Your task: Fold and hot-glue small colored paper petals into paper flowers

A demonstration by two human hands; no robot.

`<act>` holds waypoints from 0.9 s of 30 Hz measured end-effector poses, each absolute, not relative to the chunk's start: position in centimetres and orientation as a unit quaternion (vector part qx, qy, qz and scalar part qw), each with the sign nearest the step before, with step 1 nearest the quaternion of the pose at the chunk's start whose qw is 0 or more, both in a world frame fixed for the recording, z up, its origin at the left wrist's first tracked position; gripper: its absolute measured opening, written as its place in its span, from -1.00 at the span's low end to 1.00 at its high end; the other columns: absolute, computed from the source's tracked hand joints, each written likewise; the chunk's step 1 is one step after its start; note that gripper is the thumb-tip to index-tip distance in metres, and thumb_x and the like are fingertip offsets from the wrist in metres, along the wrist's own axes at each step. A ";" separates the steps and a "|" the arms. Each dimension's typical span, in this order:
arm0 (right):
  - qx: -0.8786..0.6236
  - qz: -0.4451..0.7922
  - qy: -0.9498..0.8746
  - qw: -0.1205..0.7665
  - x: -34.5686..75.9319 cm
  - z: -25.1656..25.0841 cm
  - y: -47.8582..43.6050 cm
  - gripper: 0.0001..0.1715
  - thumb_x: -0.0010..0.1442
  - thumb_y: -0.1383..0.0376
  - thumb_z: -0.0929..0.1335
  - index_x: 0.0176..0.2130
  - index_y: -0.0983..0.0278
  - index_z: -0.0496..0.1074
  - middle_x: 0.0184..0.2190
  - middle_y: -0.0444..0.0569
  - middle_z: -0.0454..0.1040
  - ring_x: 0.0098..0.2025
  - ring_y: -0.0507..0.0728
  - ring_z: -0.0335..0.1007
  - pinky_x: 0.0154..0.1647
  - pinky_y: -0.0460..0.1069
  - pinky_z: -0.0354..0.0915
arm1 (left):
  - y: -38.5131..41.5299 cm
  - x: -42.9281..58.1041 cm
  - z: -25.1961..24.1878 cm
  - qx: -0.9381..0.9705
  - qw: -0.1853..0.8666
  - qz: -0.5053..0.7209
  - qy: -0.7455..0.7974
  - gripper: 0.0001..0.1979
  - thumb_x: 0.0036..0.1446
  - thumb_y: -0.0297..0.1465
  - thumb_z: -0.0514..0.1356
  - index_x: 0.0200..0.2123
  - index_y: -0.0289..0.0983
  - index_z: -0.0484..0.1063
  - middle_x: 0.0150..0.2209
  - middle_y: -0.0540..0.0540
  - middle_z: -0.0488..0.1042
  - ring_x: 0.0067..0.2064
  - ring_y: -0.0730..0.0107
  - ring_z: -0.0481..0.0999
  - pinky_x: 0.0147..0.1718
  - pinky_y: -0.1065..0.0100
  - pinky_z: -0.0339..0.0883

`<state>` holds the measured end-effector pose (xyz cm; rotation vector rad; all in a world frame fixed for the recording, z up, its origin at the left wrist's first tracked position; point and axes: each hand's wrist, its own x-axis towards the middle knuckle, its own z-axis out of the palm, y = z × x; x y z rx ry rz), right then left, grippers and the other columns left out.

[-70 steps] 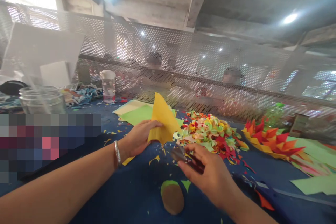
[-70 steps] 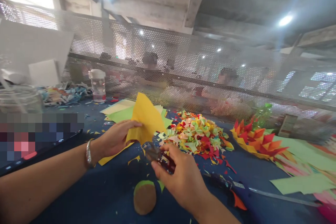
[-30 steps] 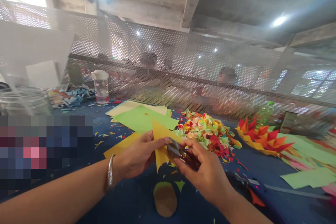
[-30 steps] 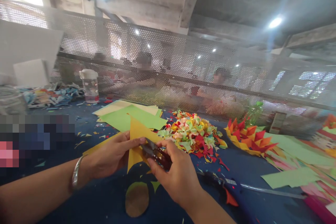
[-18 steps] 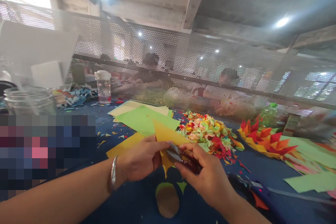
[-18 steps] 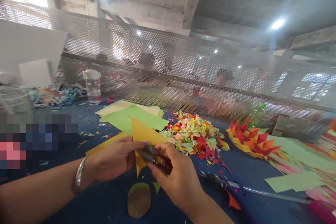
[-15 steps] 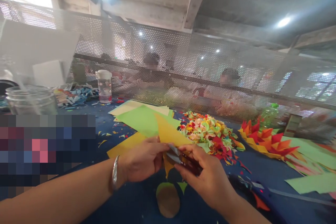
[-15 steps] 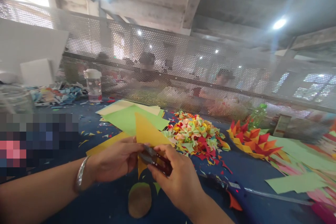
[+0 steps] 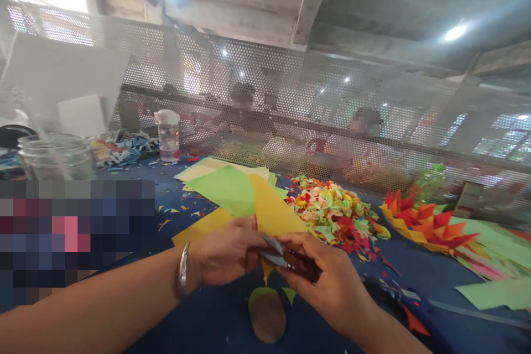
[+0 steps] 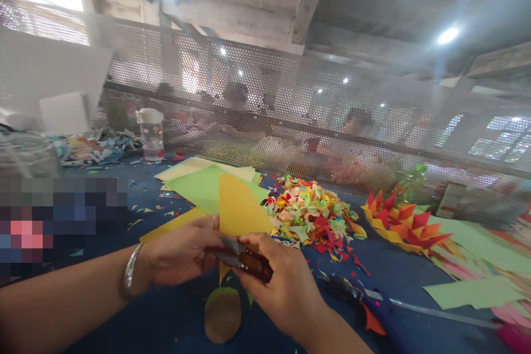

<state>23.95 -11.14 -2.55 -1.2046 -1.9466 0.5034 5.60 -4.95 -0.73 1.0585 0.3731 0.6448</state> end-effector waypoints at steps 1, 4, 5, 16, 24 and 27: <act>-0.474 0.198 -0.765 0.387 23.9 -2.5 -11.1 -0.64 0.15 0.24 0.42 -0.03 0.18 0.42 -0.19 -0.04 0.59 -0.23 0.17 0.55 -0.17 0.04 0.45 | -5.0 5.6 -0.8 0.503 0.795 0.299 0.163 -0.87 -0.09 -0.59 0.25 -0.43 -0.36 0.59 -0.41 -0.10 0.61 -0.38 0.47 0.53 -0.32 0.50 0.32; -0.474 0.207 -0.764 0.386 23.8 -2.5 -11.2 -0.66 0.15 0.24 0.42 -0.05 0.18 0.42 -0.22 -0.05 0.59 -0.24 0.16 0.55 -0.19 0.03 0.44 | -5.0 5.6 -0.8 0.514 0.788 0.298 0.163 -0.88 -0.10 -0.60 0.25 -0.47 -0.35 0.59 -0.43 -0.10 0.61 -0.38 0.45 0.54 -0.33 0.49 0.31; -0.472 0.215 -0.760 0.392 23.8 -2.5 -11.2 -0.66 0.15 0.23 0.42 -0.05 0.19 0.41 -0.23 -0.04 0.59 -0.25 0.16 0.54 -0.21 0.02 0.44 | -5.0 5.6 -0.8 0.514 0.783 0.305 0.173 -0.90 -0.11 -0.59 0.26 -0.48 -0.35 0.58 -0.43 -0.11 0.61 -0.39 0.45 0.54 -0.35 0.49 0.30; -0.470 0.256 -0.646 0.544 23.3 -2.2 -11.0 -0.78 0.20 0.14 0.39 -0.25 0.22 0.36 -0.43 -0.13 0.42 -0.38 0.07 0.40 -0.34 -0.07 0.37 | -4.5 5.8 -0.5 0.441 0.768 0.439 0.153 -0.94 -0.12 -0.52 0.36 -0.48 -0.36 0.55 -0.46 -0.04 0.54 -0.40 0.51 0.45 -0.29 0.46 0.31; -0.454 0.313 -0.604 0.575 22.1 -2.0 -11.1 -0.75 0.17 0.15 0.43 -0.27 0.22 0.35 -0.35 -0.05 0.46 -0.27 0.15 0.42 -0.18 0.00 0.36 | -5.9 7.2 -0.9 0.435 0.746 0.477 0.163 -0.93 -0.07 -0.52 0.32 -0.53 -0.33 0.48 -0.47 -0.03 0.51 -0.35 0.42 0.46 -0.23 0.38 0.32; -0.436 0.338 -0.585 0.595 21.9 -1.9 -11.0 -0.75 0.12 0.17 0.46 -0.29 0.22 0.36 -0.36 -0.08 0.45 -0.27 0.13 0.42 -0.17 0.00 0.36 | -6.5 7.5 -0.8 0.452 0.734 0.479 0.168 -0.89 -0.07 -0.50 0.30 -0.59 -0.32 0.47 -0.52 -0.02 0.48 -0.37 0.42 0.44 -0.26 0.40 0.31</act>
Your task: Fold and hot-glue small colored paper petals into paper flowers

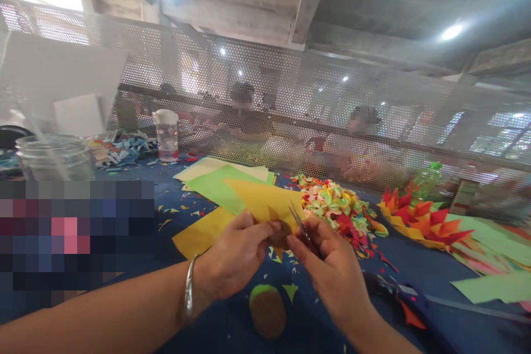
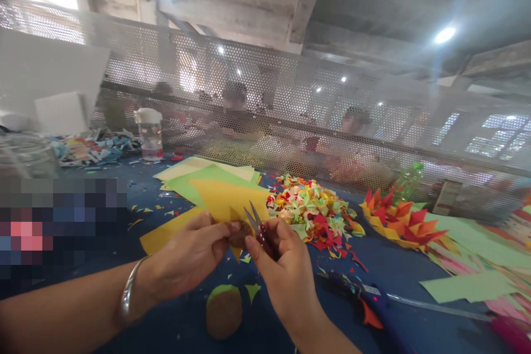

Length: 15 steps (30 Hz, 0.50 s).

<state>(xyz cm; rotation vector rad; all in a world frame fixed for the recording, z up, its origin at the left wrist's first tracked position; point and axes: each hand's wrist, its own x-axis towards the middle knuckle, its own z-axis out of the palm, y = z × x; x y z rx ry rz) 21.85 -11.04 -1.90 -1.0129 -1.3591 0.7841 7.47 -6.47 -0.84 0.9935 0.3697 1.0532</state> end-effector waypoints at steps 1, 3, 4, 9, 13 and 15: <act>-0.436 0.339 -0.579 0.601 21.8 -1.9 -11.0 -0.75 0.11 0.18 0.47 -0.30 0.22 0.36 -0.37 -0.09 0.44 -0.29 0.12 0.41 -0.19 -0.02 0.36 | -6.6 7.5 -0.8 0.462 0.729 0.476 0.168 -0.88 -0.06 -0.49 0.29 -0.60 -0.32 0.48 -0.53 -0.03 0.48 -0.38 0.42 0.44 -0.29 0.41 0.31; -0.444 0.334 -0.570 0.606 21.8 -1.8 -11.0 -0.73 0.08 0.19 0.48 -0.32 0.22 0.36 -0.39 -0.12 0.44 -0.31 0.11 0.40 -0.23 -0.04 0.35 | -6.8 7.4 -0.8 0.489 0.719 0.465 0.165 -0.89 -0.01 -0.44 0.30 -0.55 -0.33 0.54 -0.52 -0.05 0.51 -0.37 0.42 0.44 -0.28 0.42 0.31; -0.448 0.330 -0.568 0.607 21.8 -1.8 -11.0 -0.73 0.07 0.18 0.49 -0.33 0.22 0.35 -0.41 -0.13 0.43 -0.32 0.10 0.39 -0.24 -0.04 0.35 | -6.7 7.3 -0.8 0.502 0.715 0.457 0.167 -0.89 0.01 -0.42 0.31 -0.50 -0.33 0.57 -0.49 -0.06 0.54 -0.35 0.42 0.46 -0.25 0.42 0.31; -0.452 0.313 -0.575 0.606 22.1 -1.9 -10.8 -0.74 0.09 0.18 0.48 -0.33 0.22 0.36 -0.42 -0.15 0.41 -0.34 0.07 0.37 -0.25 -0.07 0.34 | -6.1 6.9 -1.2 0.504 0.721 0.416 0.233 -0.87 -0.03 -0.37 0.38 -0.41 -0.34 0.62 -0.39 -0.12 0.60 -0.30 0.37 0.50 -0.17 0.36 0.32; -0.469 0.329 -0.559 0.599 22.3 -1.8 -10.8 -0.69 0.13 0.08 0.45 -0.32 0.23 0.36 -0.47 -0.18 0.34 -0.45 0.02 0.27 -0.44 -0.12 0.26 | -5.5 6.6 -1.4 0.489 0.702 0.454 0.250 -0.85 -0.06 -0.40 0.40 -0.36 -0.34 0.63 -0.35 -0.14 0.61 -0.30 0.39 0.48 -0.26 0.41 0.30; -0.484 0.354 -0.544 0.586 22.3 -1.7 -10.9 -0.64 0.15 0.01 0.42 -0.33 0.23 0.36 -0.56 -0.23 0.23 -0.58 -0.03 0.10 -0.62 -0.14 0.10 | -5.4 6.5 -1.3 0.474 0.696 0.472 0.262 -0.86 -0.06 -0.42 0.40 -0.37 -0.34 0.64 -0.33 -0.14 0.60 -0.31 0.42 0.46 -0.31 0.44 0.28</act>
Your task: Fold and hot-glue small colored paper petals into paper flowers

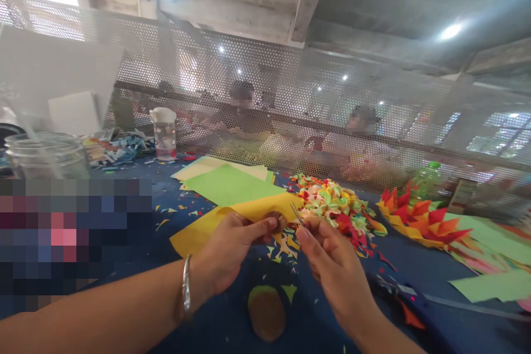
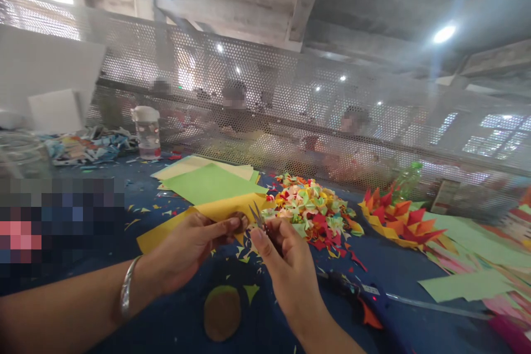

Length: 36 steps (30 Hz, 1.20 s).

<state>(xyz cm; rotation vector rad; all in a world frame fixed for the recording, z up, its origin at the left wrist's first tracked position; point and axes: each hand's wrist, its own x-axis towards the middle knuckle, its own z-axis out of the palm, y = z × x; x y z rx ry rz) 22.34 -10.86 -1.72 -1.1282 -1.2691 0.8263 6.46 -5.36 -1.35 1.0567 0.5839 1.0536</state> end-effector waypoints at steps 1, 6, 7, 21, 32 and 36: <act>-0.490 0.366 -0.539 0.579 22.3 -1.7 -10.9 -0.62 0.16 -0.03 0.40 -0.34 0.23 0.36 -0.60 -0.26 0.16 -0.63 -0.05 -0.01 -0.68 -0.14 -0.01 | -5.3 6.4 -1.3 0.465 0.694 0.481 0.267 -0.89 -0.05 -0.42 0.39 -0.39 -0.34 0.64 -0.33 -0.13 0.60 -0.34 0.45 0.44 -0.34 0.46 0.26; -0.505 0.401 -0.533 0.548 22.2 -2.0 -10.9 -0.55 0.16 -0.09 0.37 -0.39 0.23 0.32 -0.64 -0.33 -0.09 -0.64 -0.06 -0.30 -0.71 -0.12 -0.29 | -5.0 6.2 -0.8 0.426 0.695 0.513 0.270 -0.95 0.00 -0.47 0.35 -0.42 -0.32 0.63 -0.34 -0.08 0.58 -0.37 0.52 0.39 -0.34 0.49 0.25; -0.506 0.405 -0.532 0.544 22.2 -2.1 -10.9 -0.53 0.16 -0.10 0.37 -0.41 0.23 0.30 -0.64 -0.34 -0.11 -0.64 -0.06 -0.32 -0.71 -0.12 -0.29 | -5.0 6.2 -0.7 0.415 0.697 0.517 0.274 -0.95 0.00 -0.48 0.35 -0.41 -0.32 0.63 -0.32 -0.07 0.58 -0.38 0.52 0.39 -0.33 0.49 0.25; -0.496 0.458 -0.483 0.558 21.8 -1.9 -11.3 -0.47 0.11 -0.12 0.40 -0.47 0.23 0.23 -0.67 -0.36 -0.11 -0.66 -0.09 -0.32 -0.69 -0.14 -0.32 | -6.1 6.7 -1.3 0.409 0.735 0.493 0.222 -0.87 -0.04 -0.40 0.41 -0.40 -0.35 0.62 -0.32 -0.09 0.56 -0.29 0.46 0.44 -0.31 0.49 0.30; -0.496 0.453 -0.492 0.553 21.8 -1.9 -11.3 -0.48 0.14 -0.10 0.39 -0.46 0.24 0.24 -0.67 -0.36 -0.11 -0.65 -0.09 -0.31 -0.69 -0.14 -0.30 | -6.4 6.9 -1.4 0.410 0.747 0.478 0.215 -0.84 -0.08 -0.41 0.43 -0.39 -0.37 0.61 -0.33 -0.12 0.55 -0.27 0.41 0.44 -0.28 0.45 0.29; -0.493 0.452 -0.498 0.552 21.9 -1.9 -11.3 -0.49 0.17 -0.08 0.38 -0.47 0.25 0.24 -0.67 -0.36 -0.12 -0.65 -0.09 -0.32 -0.69 -0.15 -0.31 | -6.1 6.8 -1.7 0.427 0.736 0.478 0.217 -0.85 -0.03 -0.40 0.40 -0.38 -0.37 0.61 -0.30 -0.13 0.54 -0.26 0.41 0.43 -0.27 0.45 0.28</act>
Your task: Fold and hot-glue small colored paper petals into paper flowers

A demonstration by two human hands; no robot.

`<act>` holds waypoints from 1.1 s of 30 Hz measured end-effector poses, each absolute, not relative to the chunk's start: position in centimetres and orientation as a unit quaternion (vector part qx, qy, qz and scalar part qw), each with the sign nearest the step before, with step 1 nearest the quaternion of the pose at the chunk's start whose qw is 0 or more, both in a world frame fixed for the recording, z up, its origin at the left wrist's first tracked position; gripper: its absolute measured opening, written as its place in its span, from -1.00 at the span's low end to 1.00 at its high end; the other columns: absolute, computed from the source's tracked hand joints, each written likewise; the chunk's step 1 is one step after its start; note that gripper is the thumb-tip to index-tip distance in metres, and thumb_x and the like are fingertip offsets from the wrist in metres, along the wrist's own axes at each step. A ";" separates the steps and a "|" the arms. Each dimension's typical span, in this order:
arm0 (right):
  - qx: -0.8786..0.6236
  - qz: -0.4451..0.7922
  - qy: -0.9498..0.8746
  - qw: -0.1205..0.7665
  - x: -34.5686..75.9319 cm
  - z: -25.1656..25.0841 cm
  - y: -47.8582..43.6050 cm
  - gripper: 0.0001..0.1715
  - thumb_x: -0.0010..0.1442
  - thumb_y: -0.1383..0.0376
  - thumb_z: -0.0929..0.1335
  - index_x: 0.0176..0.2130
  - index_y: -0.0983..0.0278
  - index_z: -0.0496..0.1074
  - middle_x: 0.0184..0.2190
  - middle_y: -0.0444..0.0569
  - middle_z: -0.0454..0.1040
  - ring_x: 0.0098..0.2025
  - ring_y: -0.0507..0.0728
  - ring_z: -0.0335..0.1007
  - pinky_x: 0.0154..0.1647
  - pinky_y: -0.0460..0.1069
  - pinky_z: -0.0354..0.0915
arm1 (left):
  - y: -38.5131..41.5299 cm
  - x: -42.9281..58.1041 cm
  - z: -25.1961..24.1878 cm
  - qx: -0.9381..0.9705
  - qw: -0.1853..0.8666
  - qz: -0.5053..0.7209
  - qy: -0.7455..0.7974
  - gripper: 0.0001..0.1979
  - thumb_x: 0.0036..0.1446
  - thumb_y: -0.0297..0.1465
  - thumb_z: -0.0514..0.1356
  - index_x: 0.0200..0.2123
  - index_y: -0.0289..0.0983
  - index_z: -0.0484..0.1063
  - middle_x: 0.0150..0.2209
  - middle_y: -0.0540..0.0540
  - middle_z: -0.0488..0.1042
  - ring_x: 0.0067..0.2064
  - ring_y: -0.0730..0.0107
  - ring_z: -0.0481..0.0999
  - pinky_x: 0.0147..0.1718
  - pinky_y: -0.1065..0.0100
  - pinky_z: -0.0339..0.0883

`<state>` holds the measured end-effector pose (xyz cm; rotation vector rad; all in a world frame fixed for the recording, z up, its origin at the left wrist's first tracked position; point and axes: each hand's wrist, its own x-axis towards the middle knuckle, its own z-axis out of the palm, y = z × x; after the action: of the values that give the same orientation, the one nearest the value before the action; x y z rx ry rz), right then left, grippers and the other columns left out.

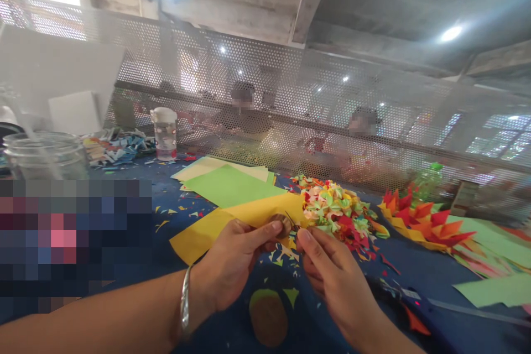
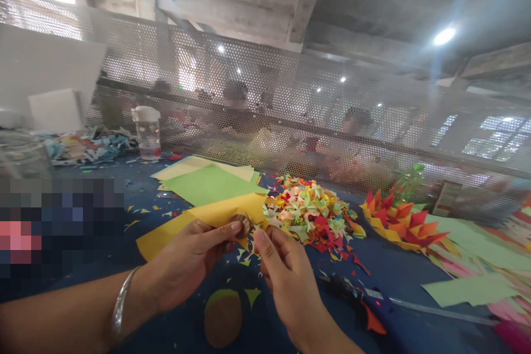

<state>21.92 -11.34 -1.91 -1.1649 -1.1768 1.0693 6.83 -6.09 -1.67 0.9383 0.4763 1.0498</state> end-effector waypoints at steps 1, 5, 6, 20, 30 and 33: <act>-0.492 0.454 -0.498 0.551 21.9 -1.9 -11.4 -0.50 0.17 -0.08 0.38 -0.47 0.25 0.24 -0.67 -0.36 -0.12 -0.65 -0.09 -0.33 -0.69 -0.15 -0.31 | -6.0 6.8 -1.7 0.432 0.733 0.478 0.218 -0.85 -0.03 -0.39 0.40 -0.38 -0.37 0.61 -0.30 -0.13 0.54 -0.26 0.41 0.43 -0.27 0.44 0.28; -0.492 0.456 -0.496 0.551 21.9 -1.8 -11.4 -0.49 0.16 -0.09 0.38 -0.46 0.25 0.25 -0.67 -0.36 -0.11 -0.65 -0.10 -0.34 -0.69 -0.15 -0.31 | -5.9 6.7 -2.0 0.449 0.722 0.479 0.219 -0.83 -0.01 -0.38 0.39 -0.35 -0.37 0.61 -0.31 -0.14 0.54 -0.28 0.40 0.43 -0.29 0.43 0.27; -0.493 0.458 -0.494 0.550 21.9 -1.7 -11.4 -0.49 0.15 -0.10 0.39 -0.46 0.25 0.25 -0.67 -0.36 -0.11 -0.65 -0.10 -0.34 -0.69 -0.15 -0.32 | -5.9 6.7 -2.1 0.451 0.720 0.480 0.219 -0.83 -0.01 -0.38 0.39 -0.33 -0.37 0.61 -0.31 -0.14 0.55 -0.29 0.41 0.42 -0.29 0.43 0.26; -0.489 0.465 -0.495 0.547 21.9 -1.8 -11.2 -0.47 0.14 -0.11 0.39 -0.47 0.24 0.22 -0.68 -0.37 -0.14 -0.65 -0.09 -0.35 -0.69 -0.14 -0.32 | -6.4 7.0 -1.4 0.405 0.747 0.485 0.207 -0.84 -0.06 -0.40 0.42 -0.39 -0.37 0.62 -0.34 -0.11 0.54 -0.31 0.47 0.43 -0.31 0.50 0.32; -0.499 0.439 -0.529 0.528 22.4 -2.0 -11.2 -0.49 0.21 -0.09 0.34 -0.47 0.24 0.23 -0.68 -0.36 -0.11 -0.64 -0.08 -0.33 -0.69 -0.13 -0.28 | -6.1 6.7 -1.7 0.462 0.703 0.489 0.231 -0.80 -0.02 -0.37 0.40 -0.30 -0.35 0.61 -0.28 -0.13 0.57 -0.27 0.42 0.47 -0.34 0.48 0.33; -0.500 0.440 -0.531 0.524 22.3 -2.0 -11.2 -0.48 0.19 -0.11 0.35 -0.48 0.24 0.21 -0.68 -0.36 -0.12 -0.65 -0.08 -0.34 -0.70 -0.13 -0.30 | -5.9 6.7 -1.6 0.478 0.692 0.486 0.237 -0.80 -0.02 -0.35 0.39 -0.32 -0.34 0.60 -0.30 -0.13 0.57 -0.28 0.40 0.48 -0.35 0.46 0.36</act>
<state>22.34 -11.23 -1.96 -1.1971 -1.2708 1.0526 6.69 -5.92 -1.58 1.0673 0.5298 1.0864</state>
